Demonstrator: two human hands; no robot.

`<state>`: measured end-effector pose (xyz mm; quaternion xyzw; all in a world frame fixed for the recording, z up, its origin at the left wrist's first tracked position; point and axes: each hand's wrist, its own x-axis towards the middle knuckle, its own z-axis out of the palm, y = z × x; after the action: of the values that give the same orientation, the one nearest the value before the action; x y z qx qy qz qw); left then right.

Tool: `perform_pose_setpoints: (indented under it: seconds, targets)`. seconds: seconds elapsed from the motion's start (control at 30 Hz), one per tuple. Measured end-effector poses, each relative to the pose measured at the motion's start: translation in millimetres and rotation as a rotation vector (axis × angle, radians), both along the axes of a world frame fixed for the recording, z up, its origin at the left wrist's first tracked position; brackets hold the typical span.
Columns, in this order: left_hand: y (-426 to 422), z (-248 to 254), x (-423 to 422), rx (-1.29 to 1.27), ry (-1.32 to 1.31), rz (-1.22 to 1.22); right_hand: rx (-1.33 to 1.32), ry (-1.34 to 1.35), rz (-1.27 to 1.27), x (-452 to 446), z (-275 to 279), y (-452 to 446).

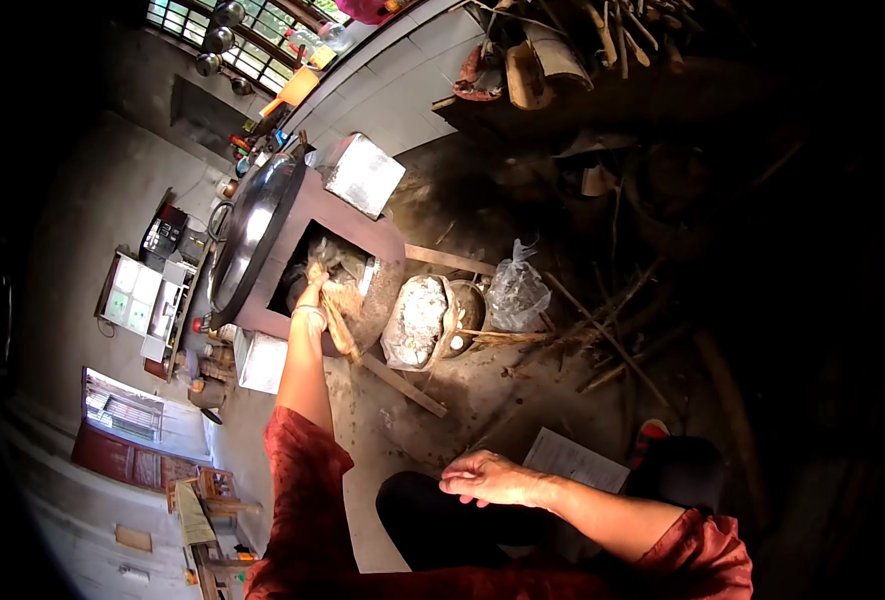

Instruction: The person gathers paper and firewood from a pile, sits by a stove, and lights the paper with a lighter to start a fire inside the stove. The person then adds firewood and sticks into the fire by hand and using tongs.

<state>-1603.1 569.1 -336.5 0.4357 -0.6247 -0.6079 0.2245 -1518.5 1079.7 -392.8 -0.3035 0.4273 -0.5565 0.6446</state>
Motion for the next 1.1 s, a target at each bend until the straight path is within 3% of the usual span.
perform_pose_setpoints:
  seconds: [0.07, 0.13, 0.2, 0.27, 0.33, 0.57, 0.6, 0.77, 0.87, 0.9, 0.97, 1.07, 1.1]
  targets:
    - [52.5, 35.9, -10.0, 0.180, 0.157, -0.044, 0.016, -0.007, 0.011, 1.5, -2.2, 0.1]
    - [92.8, 49.9, -22.8, 0.143, 0.156, 0.044, 0.034, -0.002, 0.028, 2.0, -1.3, 0.7]
    - [42.8, 10.5, -42.6, 0.279, 0.295, 0.029, 0.027, -0.020, 0.042, 4.7, -2.7, -0.2]
    - [51.9, 1.7, -57.0, 0.270, 0.347, 0.175, 0.044, -0.017, 0.063, 3.4, -2.0, -0.9]
    - [-16.8, -41.9, -72.8, 0.226, 0.334, 0.312, 0.051, -0.045, 0.051, 2.2, -0.2, 1.9]
    - [61.7, 19.7, -75.0, 0.106, 0.197, 0.579, 0.134, 0.018, 0.058, -3.3, -2.0, 5.6]
    - [47.8, 10.7, -86.1, 0.112, 0.075, 0.728, 0.152, 0.020, 0.059, -3.2, -0.8, 5.3]
    - [-9.0, -40.0, -105.8, 0.227, 0.203, 0.417, 0.164, 0.037, 0.002, -8.1, 4.1, 1.4]
    - [21.3, -12.9, -88.7, 0.214, 0.236, 0.343, 0.152, 0.047, -0.011, -11.5, 0.1, -1.9]
    - [59.5, 19.4, -72.2, 0.211, 0.222, 0.351, 0.150, 0.069, -0.008, -11.8, 0.4, -3.7]
    - [98.7, 38.0, -42.7, 0.301, 0.430, 0.169, 0.143, 0.100, -0.006, -11.6, 0.0, -7.9]
    - [154.4, 63.2, -15.0, -0.020, -0.017, 0.266, 0.163, 0.150, 0.004, -10.6, -1.5, -15.0]
    - [165.1, 58.7, -9.1, -0.081, -0.005, 0.242, 0.159, 0.177, 0.002, -9.6, -3.2, -17.5]
